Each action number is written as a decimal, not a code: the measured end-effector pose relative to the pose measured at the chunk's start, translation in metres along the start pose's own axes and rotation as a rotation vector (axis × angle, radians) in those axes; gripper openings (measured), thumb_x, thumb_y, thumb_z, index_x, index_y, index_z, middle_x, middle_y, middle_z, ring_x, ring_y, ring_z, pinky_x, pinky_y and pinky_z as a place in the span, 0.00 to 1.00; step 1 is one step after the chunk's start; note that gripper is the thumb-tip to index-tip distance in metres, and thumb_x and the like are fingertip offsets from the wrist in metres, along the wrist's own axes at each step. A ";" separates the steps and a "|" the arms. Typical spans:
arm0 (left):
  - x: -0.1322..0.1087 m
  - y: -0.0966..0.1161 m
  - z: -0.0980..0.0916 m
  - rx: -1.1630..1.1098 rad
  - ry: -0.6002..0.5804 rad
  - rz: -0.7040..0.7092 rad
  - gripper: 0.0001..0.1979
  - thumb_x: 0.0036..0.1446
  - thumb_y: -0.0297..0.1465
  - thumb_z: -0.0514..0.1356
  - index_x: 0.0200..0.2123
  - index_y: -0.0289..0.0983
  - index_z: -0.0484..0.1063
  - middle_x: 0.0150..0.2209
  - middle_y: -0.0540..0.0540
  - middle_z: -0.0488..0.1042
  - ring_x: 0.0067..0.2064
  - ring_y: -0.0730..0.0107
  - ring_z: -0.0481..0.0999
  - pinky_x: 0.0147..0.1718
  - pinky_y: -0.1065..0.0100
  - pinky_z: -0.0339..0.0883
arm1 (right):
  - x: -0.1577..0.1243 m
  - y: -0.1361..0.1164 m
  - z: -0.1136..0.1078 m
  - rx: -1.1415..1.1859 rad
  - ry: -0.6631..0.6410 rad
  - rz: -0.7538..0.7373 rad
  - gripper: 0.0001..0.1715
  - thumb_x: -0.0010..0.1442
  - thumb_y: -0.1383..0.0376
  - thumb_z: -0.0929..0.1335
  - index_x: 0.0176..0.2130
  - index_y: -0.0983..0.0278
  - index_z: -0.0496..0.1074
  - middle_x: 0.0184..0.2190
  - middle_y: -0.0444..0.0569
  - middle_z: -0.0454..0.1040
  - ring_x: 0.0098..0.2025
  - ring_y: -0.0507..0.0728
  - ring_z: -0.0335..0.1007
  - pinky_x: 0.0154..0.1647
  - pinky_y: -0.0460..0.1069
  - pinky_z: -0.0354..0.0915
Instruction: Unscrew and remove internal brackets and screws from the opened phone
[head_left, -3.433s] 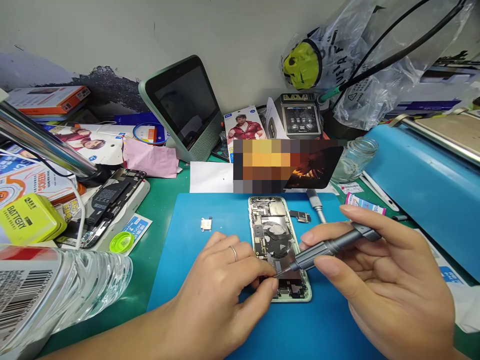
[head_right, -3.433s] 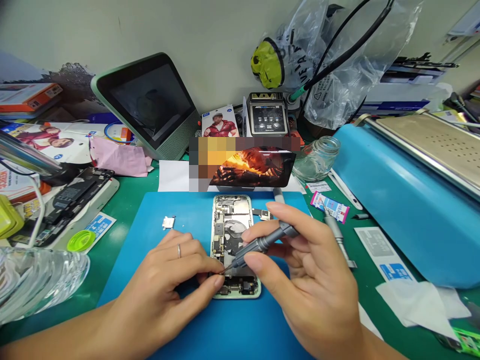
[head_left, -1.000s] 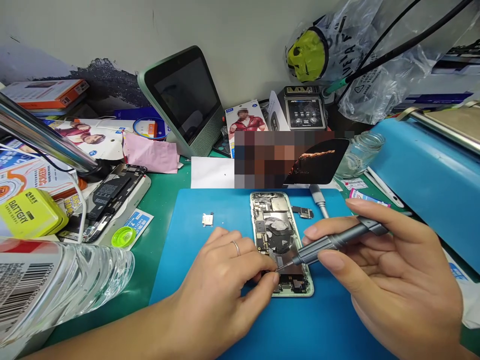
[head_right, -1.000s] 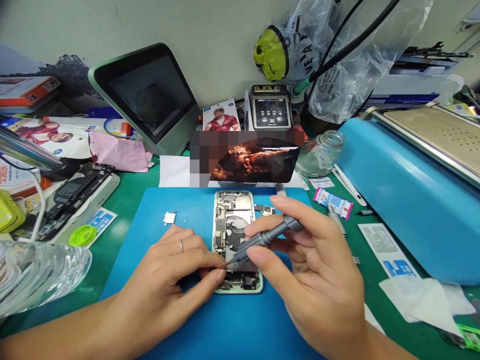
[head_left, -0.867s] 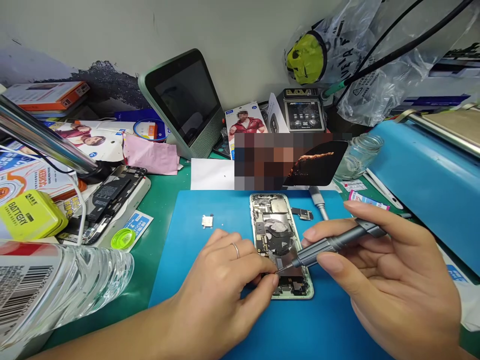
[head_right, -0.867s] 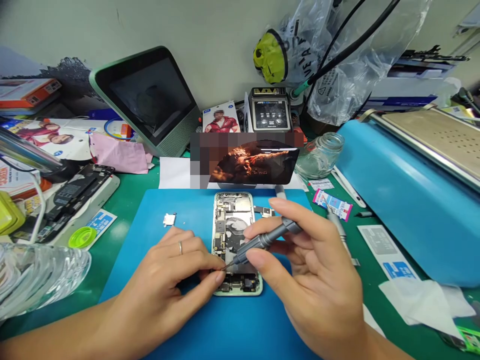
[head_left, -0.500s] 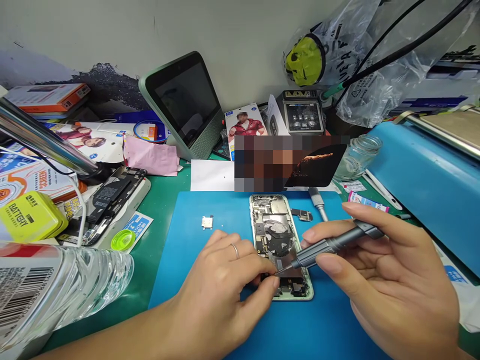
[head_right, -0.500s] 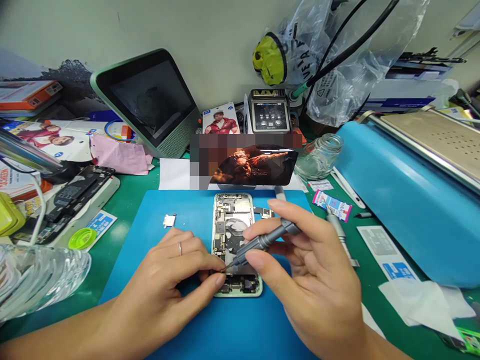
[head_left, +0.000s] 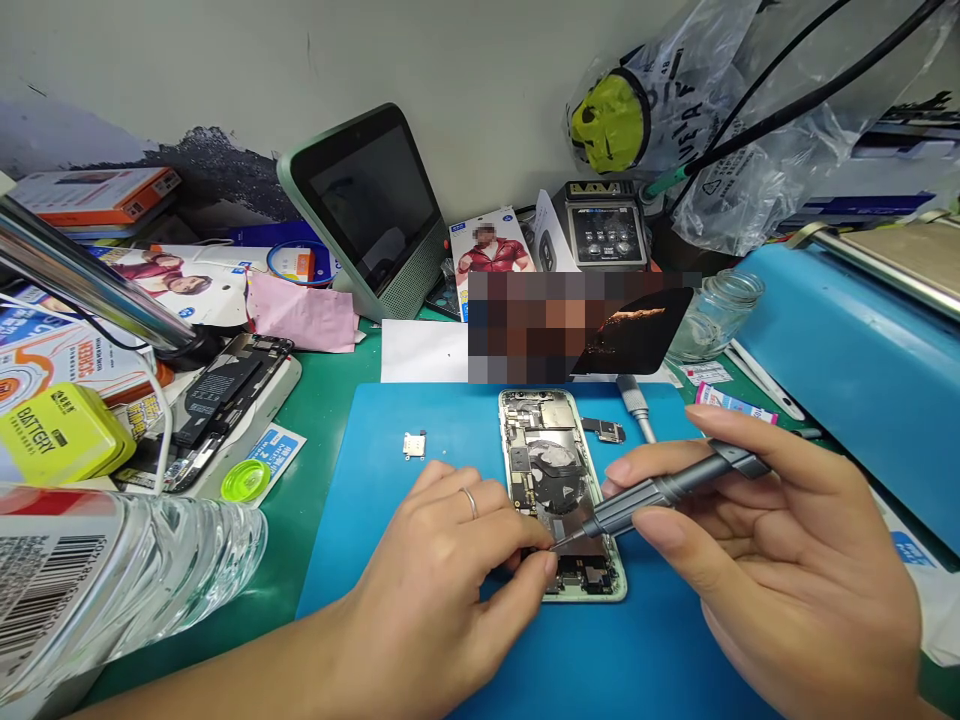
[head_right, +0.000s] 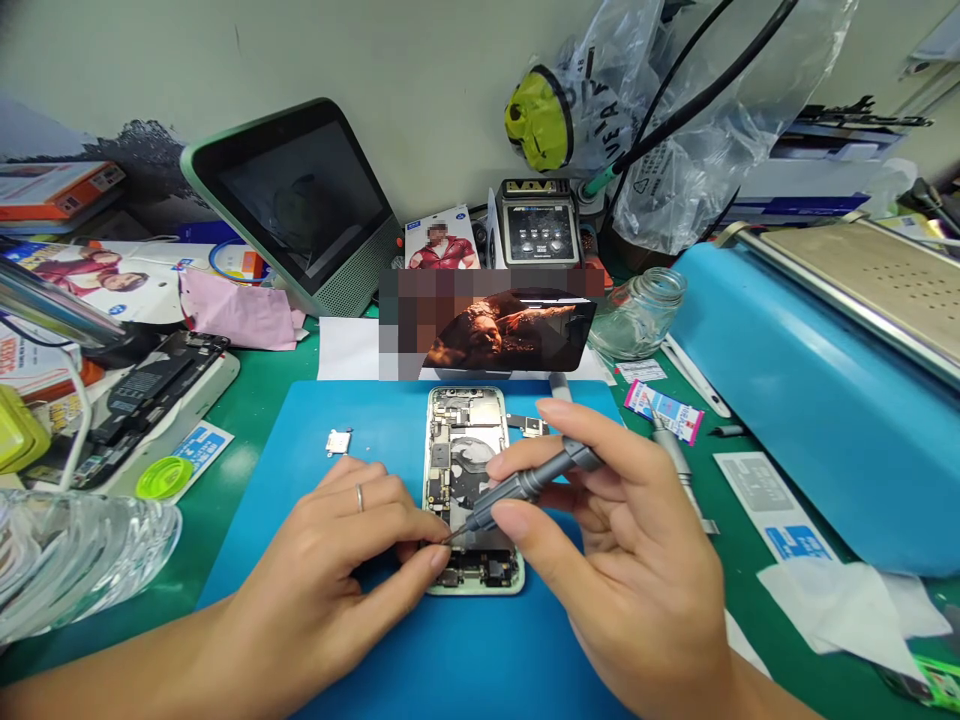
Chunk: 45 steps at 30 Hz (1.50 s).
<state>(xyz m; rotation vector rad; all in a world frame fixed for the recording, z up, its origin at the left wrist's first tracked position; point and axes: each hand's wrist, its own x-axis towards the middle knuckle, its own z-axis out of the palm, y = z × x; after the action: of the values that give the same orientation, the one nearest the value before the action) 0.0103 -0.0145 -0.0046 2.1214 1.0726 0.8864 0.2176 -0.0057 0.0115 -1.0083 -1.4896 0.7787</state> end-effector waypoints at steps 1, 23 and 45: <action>0.000 0.000 0.000 0.001 0.001 0.002 0.05 0.66 0.25 0.60 0.38 0.39 0.76 0.29 0.54 0.74 0.31 0.70 0.68 0.34 0.60 0.52 | 0.000 0.000 0.000 0.001 0.000 0.003 0.29 0.60 0.71 0.74 0.57 0.49 0.71 0.36 0.44 0.82 0.38 0.56 0.83 0.34 0.46 0.82; 0.001 0.002 -0.001 0.004 -0.002 -0.020 0.04 0.65 0.27 0.61 0.38 0.40 0.77 0.30 0.53 0.76 0.32 0.69 0.70 0.35 0.60 0.54 | 0.001 0.000 0.001 0.008 -0.004 0.013 0.29 0.60 0.71 0.74 0.56 0.49 0.71 0.35 0.43 0.82 0.38 0.56 0.83 0.34 0.46 0.81; 0.000 0.001 0.000 -0.007 0.002 -0.046 0.03 0.64 0.27 0.62 0.38 0.39 0.77 0.30 0.53 0.74 0.32 0.68 0.69 0.34 0.60 0.53 | 0.003 -0.001 -0.001 -0.001 0.003 -0.010 0.32 0.58 0.78 0.72 0.56 0.50 0.72 0.36 0.43 0.82 0.38 0.52 0.82 0.34 0.40 0.79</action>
<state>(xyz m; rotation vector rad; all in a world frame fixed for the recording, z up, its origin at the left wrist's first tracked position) 0.0105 -0.0150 -0.0035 2.0819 1.1137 0.8692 0.2179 -0.0037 0.0136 -1.0018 -1.4918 0.7693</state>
